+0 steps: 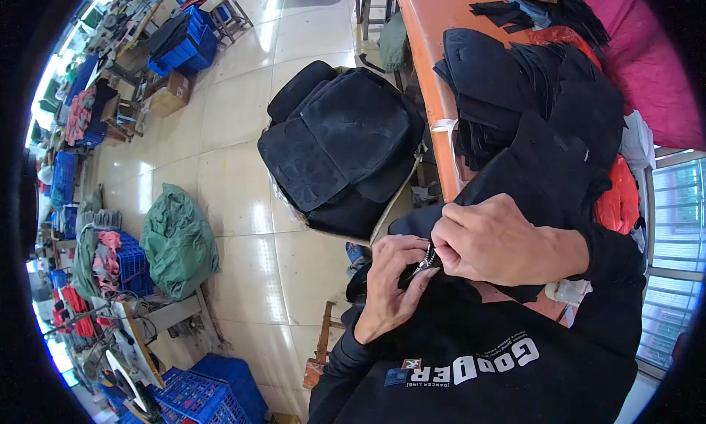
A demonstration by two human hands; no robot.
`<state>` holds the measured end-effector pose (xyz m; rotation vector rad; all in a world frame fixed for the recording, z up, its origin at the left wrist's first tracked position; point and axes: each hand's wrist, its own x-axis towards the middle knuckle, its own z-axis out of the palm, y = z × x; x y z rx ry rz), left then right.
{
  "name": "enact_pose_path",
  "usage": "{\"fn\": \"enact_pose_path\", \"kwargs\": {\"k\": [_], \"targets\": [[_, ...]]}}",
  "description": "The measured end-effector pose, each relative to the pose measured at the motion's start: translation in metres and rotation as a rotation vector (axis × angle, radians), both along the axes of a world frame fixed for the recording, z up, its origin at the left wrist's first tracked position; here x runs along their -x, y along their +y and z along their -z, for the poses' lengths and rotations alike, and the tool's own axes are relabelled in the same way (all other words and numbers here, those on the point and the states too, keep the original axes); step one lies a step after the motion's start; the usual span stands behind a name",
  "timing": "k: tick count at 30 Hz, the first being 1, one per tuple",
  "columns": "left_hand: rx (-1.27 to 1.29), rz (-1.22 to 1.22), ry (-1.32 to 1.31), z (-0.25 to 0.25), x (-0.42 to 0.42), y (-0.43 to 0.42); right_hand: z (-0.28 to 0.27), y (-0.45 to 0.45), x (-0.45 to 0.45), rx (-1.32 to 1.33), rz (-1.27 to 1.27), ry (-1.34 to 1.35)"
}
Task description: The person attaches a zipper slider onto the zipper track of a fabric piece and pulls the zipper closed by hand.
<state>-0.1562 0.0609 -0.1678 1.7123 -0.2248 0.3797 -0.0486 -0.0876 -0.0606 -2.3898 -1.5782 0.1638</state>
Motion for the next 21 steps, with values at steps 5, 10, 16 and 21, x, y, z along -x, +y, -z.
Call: {"fn": "enact_pose_path", "kwargs": {"k": [5, 10, 16, 21], "targets": [[0.0, 0.037, 0.027, 0.001, 0.0, 0.006, 0.006, -0.003, -0.006, -0.025, -0.002, 0.203], [-0.089, -0.041, 0.01, -0.009, 0.001, 0.011, 0.011, -0.009, -0.002, -0.077, 0.041, 0.467], [-0.178, -0.195, 0.09, -0.012, 0.016, 0.008, 0.026, -0.014, 0.012, -0.252, 0.142, 0.431], [-0.143, -0.072, 0.026, -0.003, 0.011, 0.016, 0.034, -0.016, 0.025, -0.248, 0.114, 0.194]]}}
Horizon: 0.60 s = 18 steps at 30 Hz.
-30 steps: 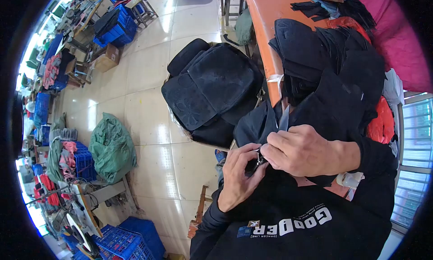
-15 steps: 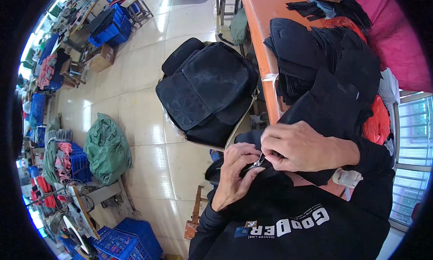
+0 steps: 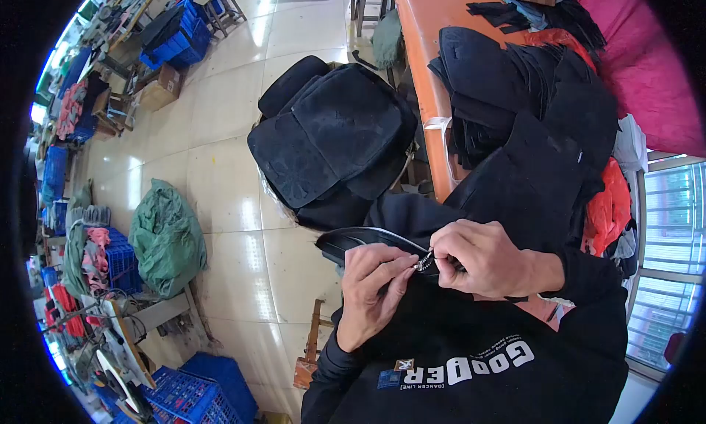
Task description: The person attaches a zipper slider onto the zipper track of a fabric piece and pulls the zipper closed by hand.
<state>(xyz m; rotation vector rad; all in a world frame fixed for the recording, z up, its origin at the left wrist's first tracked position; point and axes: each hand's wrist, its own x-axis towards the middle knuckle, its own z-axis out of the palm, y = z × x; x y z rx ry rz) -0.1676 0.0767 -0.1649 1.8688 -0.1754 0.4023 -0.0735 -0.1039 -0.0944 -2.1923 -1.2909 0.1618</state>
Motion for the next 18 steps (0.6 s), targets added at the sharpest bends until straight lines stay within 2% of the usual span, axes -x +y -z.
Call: {"fn": "enact_pose_path", "kwargs": {"k": [2, 7, 15, 18], "targets": [[-0.114, -0.009, -0.081, 0.002, 0.003, -0.002, 0.003, -0.001, 0.002, 0.024, -0.003, -0.109], [-0.284, -0.002, -0.172, 0.002, 0.009, -0.007, 0.007, -0.003, 0.009, 0.064, -0.003, -0.121], [-0.551, 0.053, -0.096, 0.001, 0.026, -0.013, 0.011, -0.008, 0.019, 0.119, -0.048, -0.113], [-0.41, 0.054, -0.062, 0.003, 0.027, -0.014, 0.012, -0.007, 0.02, 0.123, -0.055, -0.133]]}}
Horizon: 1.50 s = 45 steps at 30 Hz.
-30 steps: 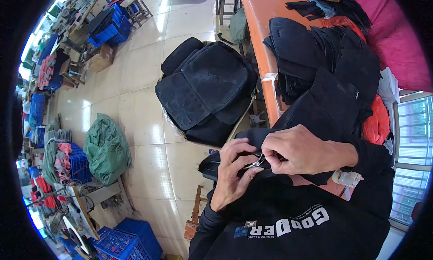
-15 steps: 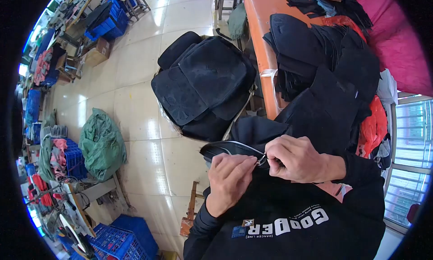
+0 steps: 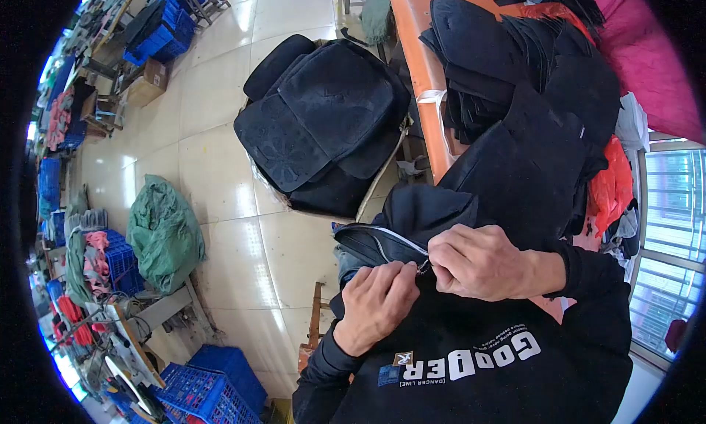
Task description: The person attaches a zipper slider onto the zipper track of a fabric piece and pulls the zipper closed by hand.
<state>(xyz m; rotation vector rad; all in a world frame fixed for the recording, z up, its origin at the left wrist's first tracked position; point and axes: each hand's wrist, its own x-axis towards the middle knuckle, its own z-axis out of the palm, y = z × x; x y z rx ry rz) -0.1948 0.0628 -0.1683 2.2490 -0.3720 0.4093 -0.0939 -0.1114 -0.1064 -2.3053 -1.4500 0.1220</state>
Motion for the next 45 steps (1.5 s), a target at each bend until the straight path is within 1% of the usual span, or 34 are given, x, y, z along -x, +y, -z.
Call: {"fn": "enact_pose_path", "kwargs": {"k": [1, 2, 5, 6, 10, 13, 14, 17, 22, 25, 29, 33, 36, 37, 40, 42, 45], "targets": [[0.07, -0.004, 0.017, 0.001, 0.0, 0.0, 0.001, 0.0, 0.001, 0.0, 0.001, 0.003], [0.069, -0.003, 0.02, 0.003, 0.0, 0.001, 0.002, -0.001, 0.002, 0.0, 0.003, 0.011], [0.156, 0.14, 0.019, 0.008, -0.001, 0.008, 0.007, -0.001, 0.005, -0.002, 0.007, 0.034], [0.156, 0.141, 0.023, 0.009, -0.001, 0.008, 0.009, -0.002, 0.006, -0.011, 0.011, 0.056], [0.076, 0.168, 0.038, 0.01, 0.0, 0.008, 0.014, -0.004, 0.008, -0.035, 0.022, 0.113], [-0.053, 0.215, 0.026, 0.01, 0.001, 0.01, 0.017, -0.004, 0.009, -0.047, 0.033, 0.133], [-0.053, 0.223, 0.017, 0.009, 0.001, 0.011, 0.018, -0.004, 0.01, -0.048, 0.029, 0.156], [-0.242, 0.282, 0.046, 0.005, 0.007, 0.012, 0.018, -0.008, 0.014, -0.042, 0.036, 0.184], [-0.252, 0.346, 0.045, 0.006, 0.013, 0.013, 0.028, -0.014, 0.025, -0.038, 0.068, 0.24], [-0.212, 0.391, 0.13, 0.006, 0.011, 0.011, 0.032, -0.019, 0.032, -0.064, 0.089, 0.239], [-0.22, 0.419, 0.134, 0.008, 0.009, 0.011, 0.033, -0.023, 0.034, -0.059, 0.11, 0.263], [-0.228, 0.381, 0.146, 0.018, 0.016, 0.003, 0.034, -0.024, 0.036, -0.061, 0.123, 0.275], [-0.242, 0.354, 0.147, 0.025, 0.019, -0.004, 0.025, -0.022, 0.036, 0.111, 0.138, 0.403], [-0.247, 0.343, 0.153, 0.027, 0.021, -0.005, 0.025, -0.022, 0.037, 0.108, 0.132, 0.404], [-0.24, 0.314, 0.191, 0.03, 0.028, -0.008, 0.025, -0.019, 0.039, 0.347, 0.033, 0.451], [-0.248, 0.296, 0.214, 0.033, 0.033, -0.009, 0.025, -0.018, 0.04, 0.337, 0.027, 0.483], [-0.045, 0.27, 0.231, 0.037, 0.042, -0.006, 0.023, -0.013, 0.043, 0.278, 0.018, 0.538]]}}
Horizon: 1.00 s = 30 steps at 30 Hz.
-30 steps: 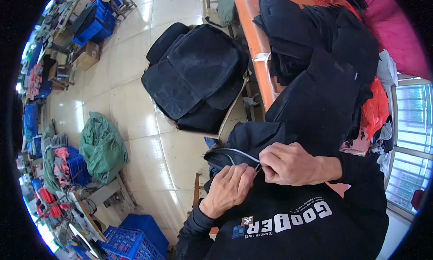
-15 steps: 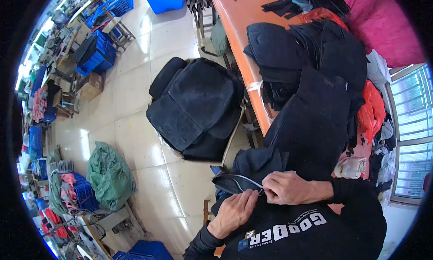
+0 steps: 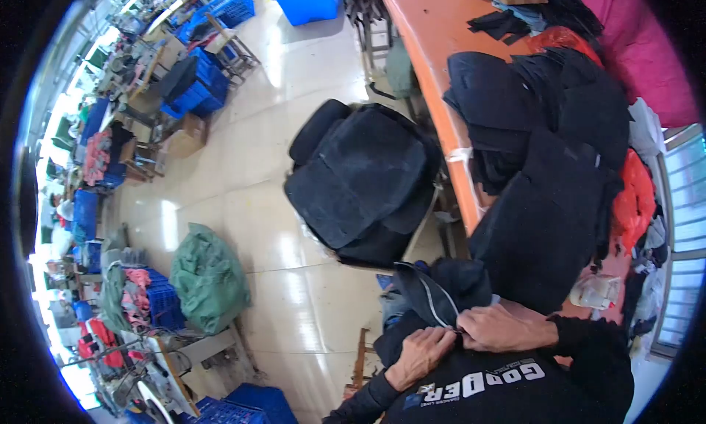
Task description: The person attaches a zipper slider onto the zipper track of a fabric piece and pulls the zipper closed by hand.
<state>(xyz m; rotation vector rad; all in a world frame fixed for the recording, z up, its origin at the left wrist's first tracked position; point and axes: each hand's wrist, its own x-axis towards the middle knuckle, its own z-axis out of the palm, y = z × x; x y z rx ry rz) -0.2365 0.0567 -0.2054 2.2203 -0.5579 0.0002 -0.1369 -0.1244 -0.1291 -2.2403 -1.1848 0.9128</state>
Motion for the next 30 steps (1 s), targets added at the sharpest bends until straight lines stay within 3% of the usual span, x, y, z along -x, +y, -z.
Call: {"fn": "enact_pose_path", "kwargs": {"k": [4, 10, 17, 21, 24, 25, 30], "targets": [[0.092, 0.025, -0.02, 0.011, 0.006, 0.009, -0.021, 0.011, -0.007, 0.102, 0.03, 0.159], [-0.071, 0.161, -0.044, -0.007, -0.003, 0.016, 0.008, -0.01, 0.011, -0.195, 0.085, 0.085], [-0.177, 0.244, -0.002, -0.026, -0.015, 0.02, 0.009, -0.017, 0.007, -0.27, 0.139, 0.124], [-0.195, 0.171, -0.004, -0.048, -0.031, 0.021, 0.009, -0.014, -0.005, -0.276, 0.304, 0.129], [-0.252, -0.184, 0.047, -0.073, -0.04, 0.025, 0.008, -0.003, -0.019, -0.295, 0.487, 0.137], [-0.249, -0.183, 0.058, -0.074, -0.043, 0.022, 0.006, 0.001, -0.025, -0.31, 0.602, 0.143], [-0.011, -0.507, 0.027, -0.085, -0.052, -0.01, 0.011, 0.03, -0.051, -0.562, 0.663, 0.064]]}}
